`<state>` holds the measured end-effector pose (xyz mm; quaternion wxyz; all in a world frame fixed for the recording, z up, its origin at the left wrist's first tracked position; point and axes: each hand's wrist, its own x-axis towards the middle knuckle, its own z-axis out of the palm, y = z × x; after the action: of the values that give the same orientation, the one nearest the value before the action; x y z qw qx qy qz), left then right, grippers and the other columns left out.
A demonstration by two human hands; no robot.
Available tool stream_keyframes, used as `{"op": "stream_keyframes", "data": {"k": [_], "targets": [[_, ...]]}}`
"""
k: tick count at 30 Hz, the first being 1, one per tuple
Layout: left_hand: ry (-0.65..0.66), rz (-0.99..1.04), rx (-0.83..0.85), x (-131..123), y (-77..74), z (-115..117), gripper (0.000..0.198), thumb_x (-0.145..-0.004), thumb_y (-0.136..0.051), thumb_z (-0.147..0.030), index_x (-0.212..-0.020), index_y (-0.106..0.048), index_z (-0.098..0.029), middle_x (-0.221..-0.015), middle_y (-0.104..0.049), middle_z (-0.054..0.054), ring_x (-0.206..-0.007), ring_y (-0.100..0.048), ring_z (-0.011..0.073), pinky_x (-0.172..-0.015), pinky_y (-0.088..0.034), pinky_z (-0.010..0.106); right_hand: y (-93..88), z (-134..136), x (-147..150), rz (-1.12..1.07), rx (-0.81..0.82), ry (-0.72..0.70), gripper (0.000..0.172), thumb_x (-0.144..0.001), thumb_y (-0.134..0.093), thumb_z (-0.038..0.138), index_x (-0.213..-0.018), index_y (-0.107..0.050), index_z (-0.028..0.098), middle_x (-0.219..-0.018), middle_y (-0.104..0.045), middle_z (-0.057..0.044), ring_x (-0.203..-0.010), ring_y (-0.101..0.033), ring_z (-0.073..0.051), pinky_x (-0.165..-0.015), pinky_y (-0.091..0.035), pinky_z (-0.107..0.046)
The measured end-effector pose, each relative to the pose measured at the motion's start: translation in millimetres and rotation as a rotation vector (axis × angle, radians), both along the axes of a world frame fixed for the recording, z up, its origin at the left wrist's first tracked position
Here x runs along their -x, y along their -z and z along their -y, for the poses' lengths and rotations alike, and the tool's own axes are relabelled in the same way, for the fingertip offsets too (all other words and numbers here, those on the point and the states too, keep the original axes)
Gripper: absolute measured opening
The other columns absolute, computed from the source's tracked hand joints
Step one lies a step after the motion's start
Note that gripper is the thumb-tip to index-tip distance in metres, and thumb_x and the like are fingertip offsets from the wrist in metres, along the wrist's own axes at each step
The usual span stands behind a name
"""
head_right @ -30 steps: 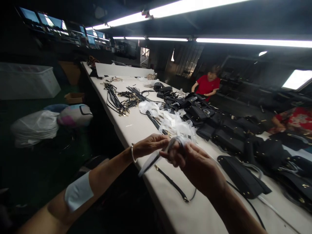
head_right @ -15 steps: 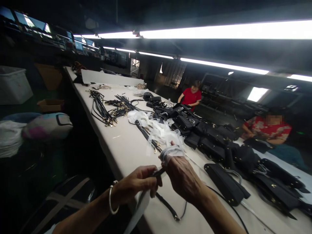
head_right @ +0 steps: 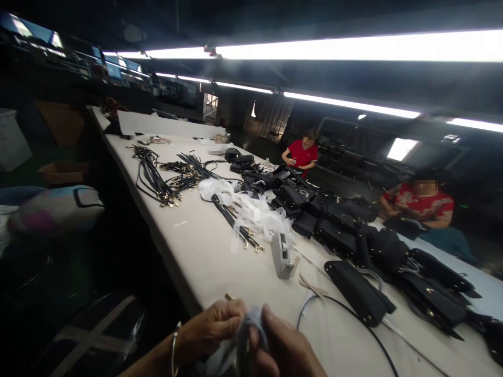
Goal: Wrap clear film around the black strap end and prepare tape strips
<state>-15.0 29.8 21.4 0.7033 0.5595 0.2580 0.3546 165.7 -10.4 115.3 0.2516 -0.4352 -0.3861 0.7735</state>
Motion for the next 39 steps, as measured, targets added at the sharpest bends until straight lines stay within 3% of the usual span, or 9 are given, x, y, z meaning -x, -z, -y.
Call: {"op": "stream_keyframes", "data": {"k": [4,8,14,18,22,26,30,34,39], "targets": [[-0.057,0.150,0.196,-41,19.0,19,0.060,-0.080,-0.052,-0.078,-0.087,-0.051,-0.018,-0.065,-0.053,-0.002,-0.044,-0.044,0.0083,-0.046,-0.033,0.023,-15.0,-11,-13,-0.240,-0.066,0.346,0.048,-0.075,-0.067,0.062,-0.092,-0.069,0.017,-0.061,-0.054,0.001,-0.063,-0.057,-0.015,-0.081,-0.053,-0.036],[-0.053,0.076,0.033,-62,3.9,34,0.060,-0.081,-0.053,-0.075,-0.098,-0.056,-0.018,-0.060,-0.046,-0.005,-0.047,-0.036,0.0074,-0.046,-0.026,0.022,-16.3,-18,-35,0.042,-0.474,0.494,0.039,-0.084,-0.062,0.052,-0.111,-0.064,0.025,-0.089,-0.070,-0.004,-0.099,-0.062,-0.022,-0.107,-0.043,-0.043],[0.142,-0.043,0.202,-42,-34.5,19,0.024,-0.070,-0.070,-0.030,-0.087,-0.061,-0.016,-0.064,-0.049,-0.005,-0.055,-0.040,0.0084,-0.051,-0.031,0.022,23.8,-20,-66,0.894,-1.029,0.012,0.035,-0.094,-0.040,0.045,-0.112,-0.058,0.022,-0.110,-0.067,-0.016,-0.105,-0.060,-0.034,-0.094,-0.047,-0.055],[0.059,-0.225,0.053,-28,-34.0,-5,0.023,-0.068,-0.073,-0.025,-0.085,-0.063,-0.015,-0.065,-0.049,-0.007,-0.060,-0.038,0.0084,-0.054,-0.028,0.022,40.3,-7,-74,1.079,-0.877,-0.314,0.040,-0.092,-0.035,0.049,-0.098,-0.058,0.016,-0.105,-0.064,-0.021,-0.097,-0.058,-0.034,-0.088,-0.047,-0.054],[0.109,-0.250,0.052,-35,-19.2,-16,0.021,-0.066,-0.076,-0.027,-0.077,-0.063,-0.015,-0.065,-0.060,-0.002,-0.061,-0.051,0.0122,-0.058,-0.036,0.024,30.7,10,-71,0.770,-0.554,-0.437,0.035,-0.090,-0.047,0.053,-0.090,-0.058,0.019,-0.084,-0.057,-0.004,-0.077,-0.050,-0.018,-0.072,-0.040,-0.032],[0.233,-0.118,0.091,-45,0.4,-14,0.034,-0.074,-0.073,-0.047,-0.075,-0.064,-0.014,-0.061,-0.051,-0.004,-0.055,-0.039,0.0094,-0.054,-0.029,0.024,19.7,17,-63,0.342,-0.216,-0.228,0.060,-0.086,-0.046,0.070,-0.091,-0.065,0.014,-0.065,-0.043,0.003,-0.059,-0.037,-0.008,-0.056,-0.026,-0.024],[0.162,-0.039,-0.049,-44,13.2,-10,0.061,-0.088,-0.047,-0.070,-0.082,-0.064,-0.013,-0.067,-0.050,-0.001,-0.062,-0.040,0.0108,-0.061,-0.031,0.025,7.3,17,-55,-0.092,-0.015,0.130,0.068,-0.081,-0.052,0.072,-0.099,-0.068,0.009,-0.049,-0.046,0.004,-0.054,-0.053,-0.012,-0.065,-0.045,-0.027],[0.022,0.067,-0.024,-46,15.9,-1,0.064,-0.086,-0.044,-0.076,-0.088,-0.059,-0.014,-0.070,-0.055,0.001,-0.062,-0.045,0.0111,-0.062,-0.035,0.025,-19.1,12,-51,-0.356,0.002,0.417,0.046,-0.081,-0.069,0.047,-0.105,-0.070,0.008,-0.062,-0.056,0.003,-0.063,-0.060,-0.011,-0.090,-0.055,-0.033],[-0.024,0.358,0.252,-67,16.8,21,0.053,-0.076,-0.073,-0.061,-0.099,-0.047,-0.020,-0.062,-0.042,-0.010,-0.040,-0.020,0.0025,-0.039,-0.011,0.021,-32.9,-2,-40,-0.403,-0.156,0.623,0.046,-0.074,-0.076,0.035,-0.111,-0.067,0.011,-0.071,-0.062,0.002,-0.072,-0.062,-0.012,-0.106,-0.052,-0.039]]}}
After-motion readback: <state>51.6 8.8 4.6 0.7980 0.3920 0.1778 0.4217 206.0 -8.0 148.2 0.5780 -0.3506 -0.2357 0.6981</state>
